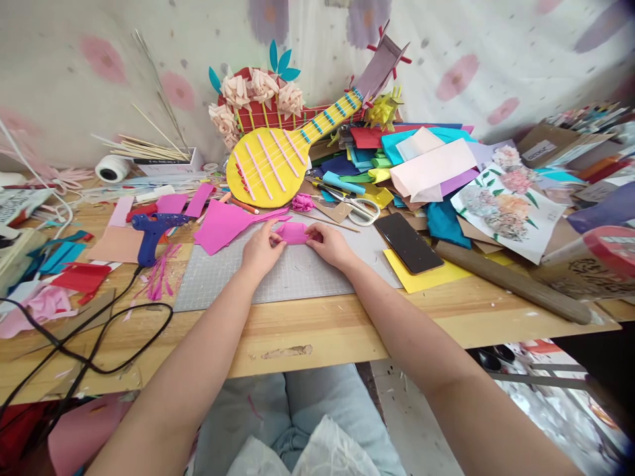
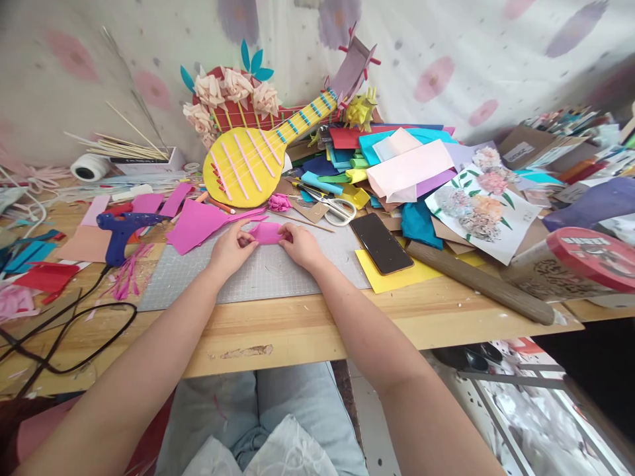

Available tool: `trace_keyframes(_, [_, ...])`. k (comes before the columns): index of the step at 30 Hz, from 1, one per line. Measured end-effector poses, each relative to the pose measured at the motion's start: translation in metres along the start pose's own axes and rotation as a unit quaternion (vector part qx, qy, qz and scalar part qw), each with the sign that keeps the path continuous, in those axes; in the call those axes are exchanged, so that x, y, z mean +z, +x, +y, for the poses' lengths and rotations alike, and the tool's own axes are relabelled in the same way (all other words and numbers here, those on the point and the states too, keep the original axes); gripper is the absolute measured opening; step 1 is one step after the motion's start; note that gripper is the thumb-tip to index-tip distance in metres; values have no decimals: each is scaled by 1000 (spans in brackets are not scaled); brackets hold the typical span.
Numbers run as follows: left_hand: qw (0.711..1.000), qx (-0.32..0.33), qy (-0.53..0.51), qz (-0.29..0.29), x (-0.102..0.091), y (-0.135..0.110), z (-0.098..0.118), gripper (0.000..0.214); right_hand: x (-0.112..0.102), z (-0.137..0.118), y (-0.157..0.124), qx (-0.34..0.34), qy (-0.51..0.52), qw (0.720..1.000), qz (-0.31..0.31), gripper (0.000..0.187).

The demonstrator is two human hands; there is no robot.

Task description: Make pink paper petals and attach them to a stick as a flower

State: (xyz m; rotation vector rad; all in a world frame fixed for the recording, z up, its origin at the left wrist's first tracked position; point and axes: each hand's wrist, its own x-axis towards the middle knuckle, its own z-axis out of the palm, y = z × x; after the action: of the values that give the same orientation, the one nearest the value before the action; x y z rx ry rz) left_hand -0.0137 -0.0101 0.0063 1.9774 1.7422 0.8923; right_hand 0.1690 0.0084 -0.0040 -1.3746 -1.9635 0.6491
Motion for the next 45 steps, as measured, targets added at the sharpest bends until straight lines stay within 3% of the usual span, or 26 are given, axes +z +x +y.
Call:
trace_keyframes(10, [998,-27,-41,35,8,2,-1,49,4,-9,2,72,-18,997,14,18])
trace_keyframes(17, [998,-37,0,49,10,4,0,41,8,-12,1,71,-50,996,36,18])
trace_keyframes(33, [992,-104,34,63,12,3,11,58,11,-18,0,62,-127,989,39,11])
trace_keyframes(39, [993,-99,37,60,12,3,11,45,11,-19,-1,39,-155,987,26,14])
trace_keyframes(43, [993,-50,94,48,12,3,13,14,11,-19,-1,38,-177,983,20,19])
trace_keyframes(45, [991,-27,124,52,12,2,15,15,12,-20,-2,38,-191,981,21,20])
